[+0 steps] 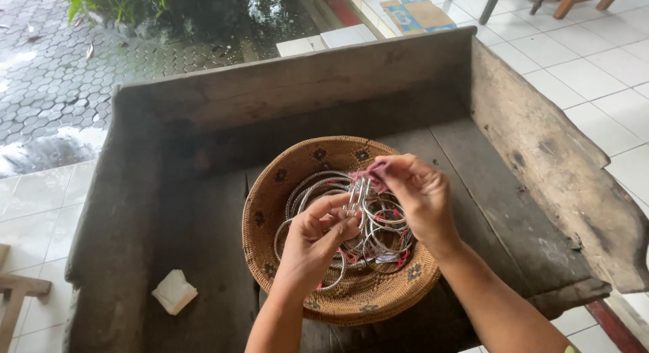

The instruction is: The person is cleaning and polishing metal bracelets one by one using a small pink cloth and placing them back into a woven basket.

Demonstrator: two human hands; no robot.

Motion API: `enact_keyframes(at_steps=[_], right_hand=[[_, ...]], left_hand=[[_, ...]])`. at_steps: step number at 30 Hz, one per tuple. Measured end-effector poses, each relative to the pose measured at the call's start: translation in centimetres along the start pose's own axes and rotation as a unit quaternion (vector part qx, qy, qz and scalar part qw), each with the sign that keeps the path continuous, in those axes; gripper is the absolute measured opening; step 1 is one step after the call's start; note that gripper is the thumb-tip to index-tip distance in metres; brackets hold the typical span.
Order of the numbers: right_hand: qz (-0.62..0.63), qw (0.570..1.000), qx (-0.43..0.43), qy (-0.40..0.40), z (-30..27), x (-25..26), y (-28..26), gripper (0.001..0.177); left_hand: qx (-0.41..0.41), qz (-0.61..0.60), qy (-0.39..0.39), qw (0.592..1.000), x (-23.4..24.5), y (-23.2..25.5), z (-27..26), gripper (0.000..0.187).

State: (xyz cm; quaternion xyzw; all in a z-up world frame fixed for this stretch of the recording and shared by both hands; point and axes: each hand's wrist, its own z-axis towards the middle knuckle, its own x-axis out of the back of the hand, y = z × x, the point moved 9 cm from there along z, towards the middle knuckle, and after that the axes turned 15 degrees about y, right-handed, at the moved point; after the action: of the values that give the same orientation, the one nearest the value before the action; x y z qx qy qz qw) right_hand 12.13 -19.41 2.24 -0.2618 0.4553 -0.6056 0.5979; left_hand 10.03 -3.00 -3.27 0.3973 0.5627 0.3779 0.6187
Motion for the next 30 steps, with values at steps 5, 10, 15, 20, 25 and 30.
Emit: enact_keyframes(at_steps=[5, 10, 15, 20, 25, 30], right_hand=[[-0.16, 0.954, 0.246, -0.066, -1.9, -3.2, -5.1, 0.015], [-0.247, 0.885, 0.384, -0.088, -3.6, -4.4, -6.6, 0.024], [-0.222, 0.941, 0.248, -0.058, -0.1, -2.3, -3.6, 0.016], [-0.228, 0.903, 0.359, -0.063, -3.0, -2.8, -5.4, 0.025], [-0.232, 0.888, 0.389, -0.077, -3.1, -2.9, -4.6, 0.035], [-0.205, 0.959, 0.192, -0.019, -0.8, -2.0, -2.8, 0.02]], left_hand=[[-0.008, 0.054, 0.005, 0.998, -0.4, 1.1, -0.3, 0.027], [-0.077, 0.015, 0.007, 0.997, -0.3, 2.6, -0.1, 0.022], [-0.015, -0.001, 0.01, 1.0, -0.7, 0.9, -0.6, 0.025], [-0.05, 0.012, -0.016, 0.999, -1.2, 2.3, -0.9, 0.02], [-0.086, 0.003, -0.031, 0.996, -1.2, 3.5, -1.1, 0.015], [-0.047, -0.007, -0.054, 0.997, -2.0, 3.2, -1.7, 0.014]])
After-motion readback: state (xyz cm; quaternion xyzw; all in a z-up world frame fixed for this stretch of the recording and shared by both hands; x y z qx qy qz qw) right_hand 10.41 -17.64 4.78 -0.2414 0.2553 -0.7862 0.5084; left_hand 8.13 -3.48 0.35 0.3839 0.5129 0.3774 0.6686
